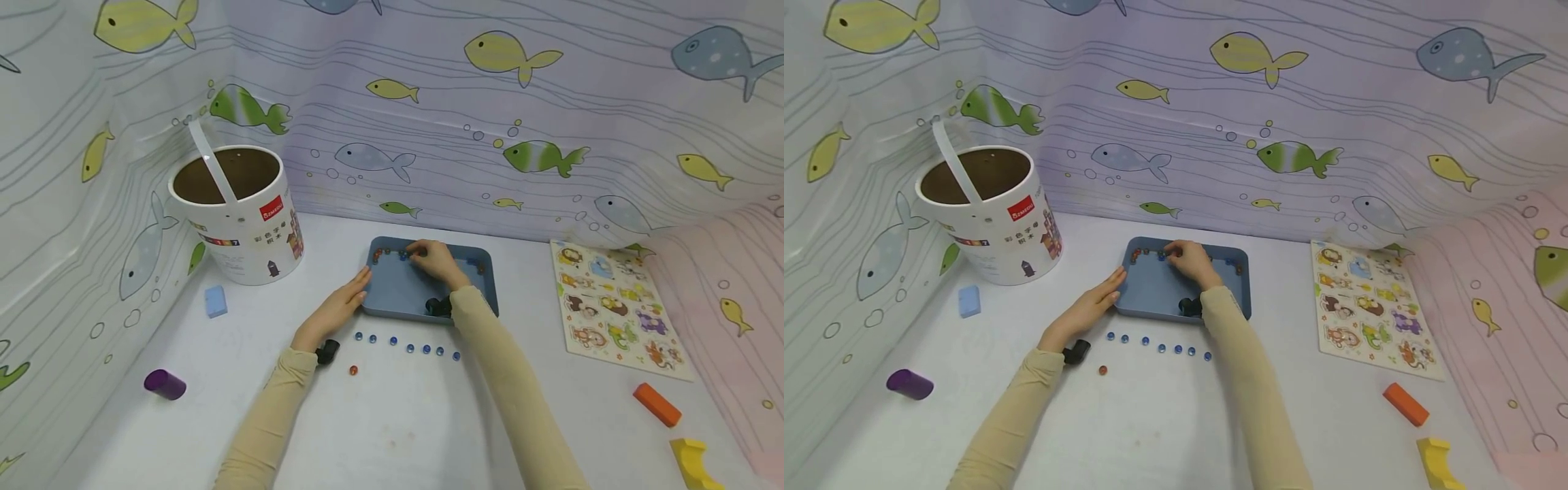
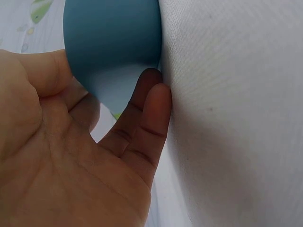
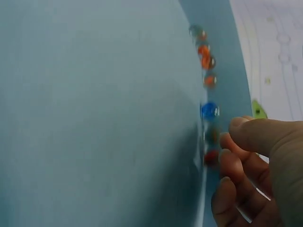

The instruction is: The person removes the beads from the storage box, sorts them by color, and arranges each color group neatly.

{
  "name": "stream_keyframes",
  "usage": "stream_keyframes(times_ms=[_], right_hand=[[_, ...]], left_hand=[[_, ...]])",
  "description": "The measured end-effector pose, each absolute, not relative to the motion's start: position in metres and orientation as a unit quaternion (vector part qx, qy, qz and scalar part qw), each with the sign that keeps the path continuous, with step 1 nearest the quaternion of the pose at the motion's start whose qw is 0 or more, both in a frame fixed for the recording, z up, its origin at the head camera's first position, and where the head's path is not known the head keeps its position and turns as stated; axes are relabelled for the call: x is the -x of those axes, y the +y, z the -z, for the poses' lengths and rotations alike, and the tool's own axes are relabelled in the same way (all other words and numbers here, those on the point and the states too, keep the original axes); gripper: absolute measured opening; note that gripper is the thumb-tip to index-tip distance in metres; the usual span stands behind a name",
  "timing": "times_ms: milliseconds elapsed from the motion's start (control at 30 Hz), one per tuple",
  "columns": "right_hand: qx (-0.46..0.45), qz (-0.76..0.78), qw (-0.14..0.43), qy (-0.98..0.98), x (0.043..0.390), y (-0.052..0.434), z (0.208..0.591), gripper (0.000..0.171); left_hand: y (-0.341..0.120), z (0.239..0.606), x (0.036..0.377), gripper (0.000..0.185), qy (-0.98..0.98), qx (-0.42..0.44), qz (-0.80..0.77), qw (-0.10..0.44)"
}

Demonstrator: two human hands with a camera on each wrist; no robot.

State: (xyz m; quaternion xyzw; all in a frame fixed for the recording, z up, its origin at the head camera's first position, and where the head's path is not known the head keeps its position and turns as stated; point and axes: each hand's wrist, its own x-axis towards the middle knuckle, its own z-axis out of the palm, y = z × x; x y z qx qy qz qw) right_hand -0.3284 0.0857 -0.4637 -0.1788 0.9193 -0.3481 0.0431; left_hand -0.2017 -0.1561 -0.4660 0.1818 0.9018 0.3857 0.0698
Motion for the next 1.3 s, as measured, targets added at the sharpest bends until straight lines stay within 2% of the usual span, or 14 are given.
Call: stream_keyframes(times_ms=[200,467,700,1033,1300], right_hand=[[0.196,0.357,0.034,0.913,0.329,0.067,0.461,0.025],[0.206,0.327,0.069,0.92,0.328,0.062,0.465,0.029],[0.188,0.321,0.065,0.926,0.327,0.068,0.466,0.025],[0.165,0.326,0.101,0.926,0.323,0.08,0.466,0.023],[0.184,0.384,0.081,0.901,0.311,0.106,0.446,0.024]], left_hand=[[-0.153,0.469,0.204,0.051,0.901,-0.183,-0.385,0.074],[-0.148,0.467,0.204,0.051,0.9,-0.198,-0.383,0.067],[-0.149,0.467,0.204,0.051,0.902,-0.195,-0.38,0.066],[-0.151,0.47,0.202,0.051,0.9,-0.195,-0.385,0.065],[-0.156,0.467,0.201,0.051,0.905,-0.184,-0.38,0.062]])
